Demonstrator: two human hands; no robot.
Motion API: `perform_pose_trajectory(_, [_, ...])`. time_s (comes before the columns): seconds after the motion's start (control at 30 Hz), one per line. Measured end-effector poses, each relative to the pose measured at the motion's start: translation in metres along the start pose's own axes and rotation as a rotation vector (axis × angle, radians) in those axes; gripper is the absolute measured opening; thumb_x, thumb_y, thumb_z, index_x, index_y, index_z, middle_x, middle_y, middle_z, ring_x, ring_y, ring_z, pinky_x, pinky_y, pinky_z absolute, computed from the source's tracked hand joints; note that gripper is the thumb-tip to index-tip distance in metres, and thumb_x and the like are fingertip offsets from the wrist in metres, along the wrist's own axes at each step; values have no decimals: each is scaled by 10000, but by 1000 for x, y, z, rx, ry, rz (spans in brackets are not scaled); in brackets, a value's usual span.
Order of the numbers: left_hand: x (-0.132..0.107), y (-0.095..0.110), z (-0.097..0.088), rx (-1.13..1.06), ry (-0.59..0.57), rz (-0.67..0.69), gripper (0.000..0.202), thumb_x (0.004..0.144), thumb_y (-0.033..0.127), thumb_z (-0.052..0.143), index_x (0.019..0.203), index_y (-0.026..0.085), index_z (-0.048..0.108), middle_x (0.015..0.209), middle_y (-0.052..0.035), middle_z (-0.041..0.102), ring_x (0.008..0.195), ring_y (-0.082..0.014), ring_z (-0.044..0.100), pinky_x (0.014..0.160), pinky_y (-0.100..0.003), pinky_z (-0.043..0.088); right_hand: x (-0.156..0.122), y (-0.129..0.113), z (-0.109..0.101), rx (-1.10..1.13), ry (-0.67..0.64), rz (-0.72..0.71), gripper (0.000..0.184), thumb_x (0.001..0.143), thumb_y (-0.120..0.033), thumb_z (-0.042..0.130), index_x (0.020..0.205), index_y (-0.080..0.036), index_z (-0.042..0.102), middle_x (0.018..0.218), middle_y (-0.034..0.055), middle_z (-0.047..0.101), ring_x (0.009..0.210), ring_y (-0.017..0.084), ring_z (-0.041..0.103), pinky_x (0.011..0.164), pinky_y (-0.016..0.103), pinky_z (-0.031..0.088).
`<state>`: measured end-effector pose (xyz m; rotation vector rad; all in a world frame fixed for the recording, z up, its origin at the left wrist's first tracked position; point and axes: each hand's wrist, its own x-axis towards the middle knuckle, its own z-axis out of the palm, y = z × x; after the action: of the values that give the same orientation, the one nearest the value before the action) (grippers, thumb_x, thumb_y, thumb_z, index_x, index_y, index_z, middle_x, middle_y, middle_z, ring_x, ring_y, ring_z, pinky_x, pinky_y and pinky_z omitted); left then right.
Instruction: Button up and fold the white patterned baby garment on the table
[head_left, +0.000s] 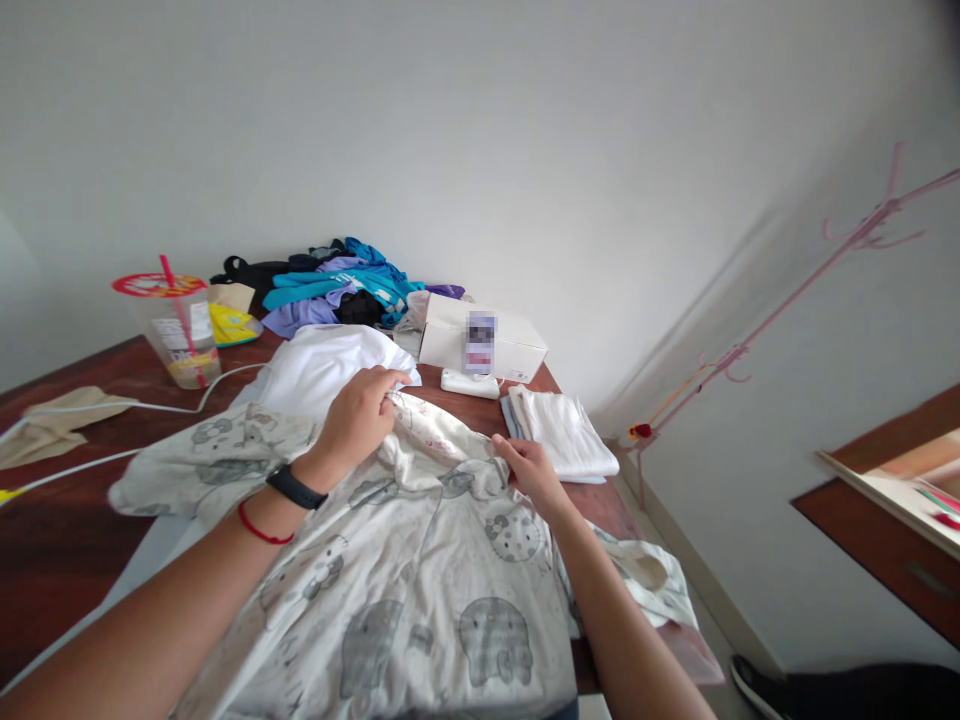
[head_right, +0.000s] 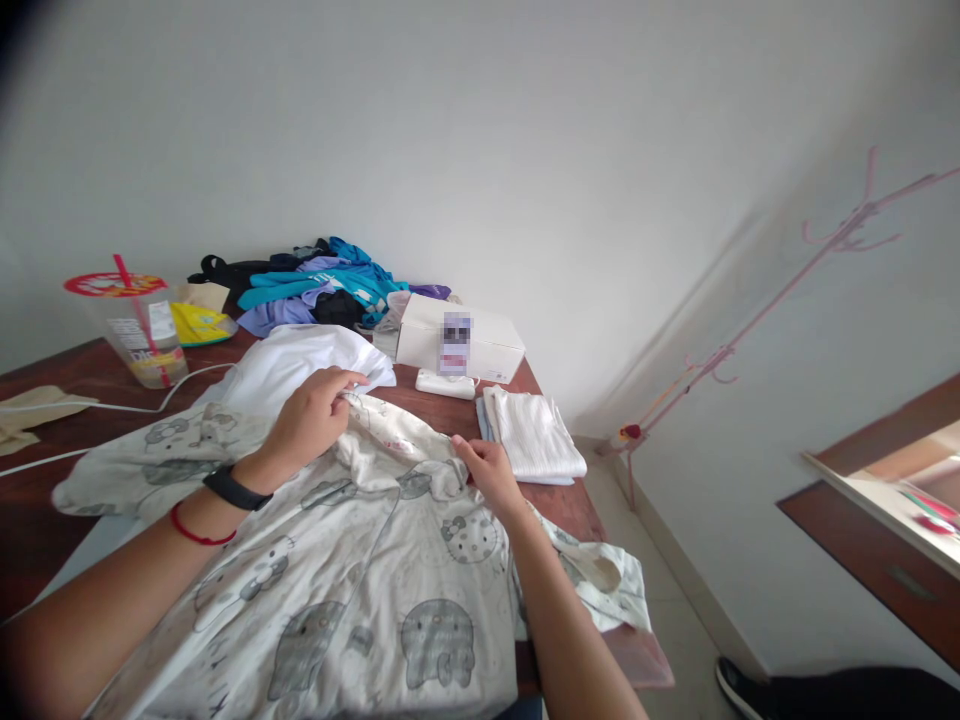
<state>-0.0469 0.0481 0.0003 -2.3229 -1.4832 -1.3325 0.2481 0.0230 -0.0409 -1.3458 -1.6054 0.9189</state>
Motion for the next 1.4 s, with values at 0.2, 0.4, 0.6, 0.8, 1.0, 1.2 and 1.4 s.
perform_pose_trajectory(0.2, [0,6,-7,54,-144,-92,440,725,24,460,1042,226,689,1033,-45,713,961,-243,681,769,-310,508,-6,-7,1,-117,142,-77,566,847,-650,658,529,-211,497,442,-23,467,397,115,438,423,256,331])
perform_pose_trajectory(0.4, [-5,4,0,136,-495,-151,348,894,405,583,1207,290,685,1146,-41,762,1025,-304,707,784,-343,505,-2,0,6,23,-48,9,429,749,-565,789,926,-209,627,659,-29,594,494,132,519,397,236,410])
perform_pose_trajectory(0.6, [-4,1,2,95,-542,-55,117,905,340,619,925,289,722,1027,1,774,962,-256,715,754,-316,477,-1,4,7,-94,-208,-77,483,813,-475,762,1191,-179,717,961,60,738,794,198,663,703,299,534])
perform_pose_trajectory(0.8, [1,7,0,-85,-238,38,101,950,306,597,927,247,676,971,-16,753,918,-215,707,817,-307,502,-2,-1,5,-46,-201,-158,368,811,-199,652,1164,-206,757,1085,48,771,962,248,694,856,333,533])
perform_pose_trajectory(1.0, [0,16,-2,-165,56,125,105,991,305,580,996,230,653,1014,-39,744,997,-210,705,918,-317,520,-4,-7,5,-65,33,-298,301,804,-166,565,1011,-184,784,934,58,712,862,204,653,744,291,496])
perform_pose_trajectory(1.2, [-3,9,3,-12,-287,34,422,876,407,736,1261,275,623,1134,-25,757,1045,-246,715,861,-315,544,-6,-14,3,-61,269,-300,227,824,-208,522,883,-195,742,877,52,654,829,203,617,667,285,456])
perform_pose_trajectory(1.4, [-5,7,7,73,-318,36,189,957,312,567,1021,275,741,1077,-33,768,1033,-247,707,864,-324,532,-13,-20,4,-78,321,-374,210,834,-201,499,880,-198,704,846,47,632,789,201,592,659,301,437])
